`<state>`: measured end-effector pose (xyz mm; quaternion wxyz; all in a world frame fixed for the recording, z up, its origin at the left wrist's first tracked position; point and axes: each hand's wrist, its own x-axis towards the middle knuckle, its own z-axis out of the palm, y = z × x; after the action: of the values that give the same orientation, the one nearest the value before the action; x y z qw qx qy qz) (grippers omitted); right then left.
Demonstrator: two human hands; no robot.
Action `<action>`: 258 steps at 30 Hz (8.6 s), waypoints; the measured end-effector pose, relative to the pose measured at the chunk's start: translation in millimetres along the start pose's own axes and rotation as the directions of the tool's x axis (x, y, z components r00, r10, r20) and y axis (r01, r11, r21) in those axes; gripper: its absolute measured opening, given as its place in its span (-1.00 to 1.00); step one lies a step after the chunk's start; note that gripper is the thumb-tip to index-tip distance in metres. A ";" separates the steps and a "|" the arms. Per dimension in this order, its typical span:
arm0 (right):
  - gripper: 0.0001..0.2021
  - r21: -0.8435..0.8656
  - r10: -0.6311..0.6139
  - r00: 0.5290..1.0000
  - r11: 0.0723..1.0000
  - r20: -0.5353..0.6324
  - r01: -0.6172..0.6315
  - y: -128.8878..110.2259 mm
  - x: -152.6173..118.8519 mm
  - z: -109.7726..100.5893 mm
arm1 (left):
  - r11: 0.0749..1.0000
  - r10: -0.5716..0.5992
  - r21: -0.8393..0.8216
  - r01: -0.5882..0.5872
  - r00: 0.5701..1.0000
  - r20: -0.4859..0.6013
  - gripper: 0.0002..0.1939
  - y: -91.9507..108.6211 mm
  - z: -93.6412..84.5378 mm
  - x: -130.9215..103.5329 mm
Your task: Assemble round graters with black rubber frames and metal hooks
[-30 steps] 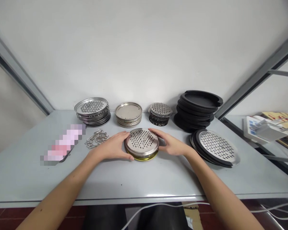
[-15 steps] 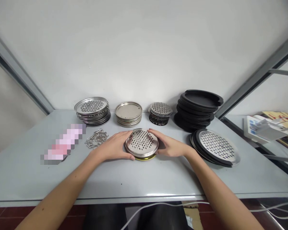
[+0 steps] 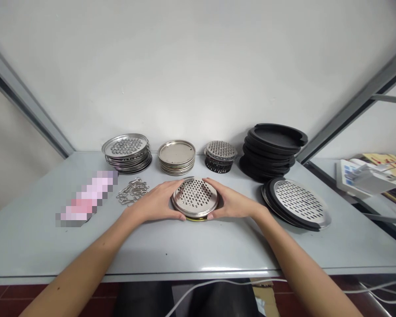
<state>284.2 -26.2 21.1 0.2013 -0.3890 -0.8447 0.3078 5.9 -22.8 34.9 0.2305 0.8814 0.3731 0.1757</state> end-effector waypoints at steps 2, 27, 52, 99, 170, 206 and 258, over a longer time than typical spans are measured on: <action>0.11 -0.021 -0.010 1.000 1.000 -0.001 0.010 1.9 0.0 0.8 | 1.000 -0.008 0.011 0.008 1.000 -0.009 0.05 -0.4 0.9 -0.6; 0.13 -0.080 0.070 0.994 0.994 -0.083 -0.077 12.1 3.1 4.8 | 0.980 -0.117 0.143 0.135 0.985 -0.125 -0.11 -4.8 8.0 2.2; 0.12 -0.134 0.063 0.994 0.988 -0.089 -0.074 11.6 1.3 3.4 | 0.997 -0.034 0.065 0.043 0.991 -0.128 -0.23 -4.6 5.2 2.0; 0.16 -0.262 0.116 0.990 0.956 -0.085 -0.135 12.7 3.3 8.6 | 0.951 0.063 0.308 -0.015 0.987 -0.147 -0.39 -17.2 16.0 3.0; -0.70 -0.308 -0.221 0.879 0.947 -0.424 0.090 7.2 7.0 -3.5 | 0.984 0.029 0.179 0.013 0.973 -0.228 -0.55 -20.6 6.8 4.9; -0.68 -0.424 -0.207 0.877 0.906 -0.434 0.005 5.4 5.8 0.4 | 0.989 0.123 0.133 -0.069 0.882 -0.455 -0.56 -10.1 10.8 7.2; -0.66 -0.130 -0.042 0.873 0.991 -0.486 -0.024 4.0 7.9 3.4 | 0.937 -0.068 -0.338 -0.090 0.900 -0.430 -0.67 11.7 16.5 10.1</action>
<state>279.4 -19.3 16.7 0.3830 -0.4625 -0.7868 0.1424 27.3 -27.1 28.8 0.2932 0.7666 0.3727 0.4330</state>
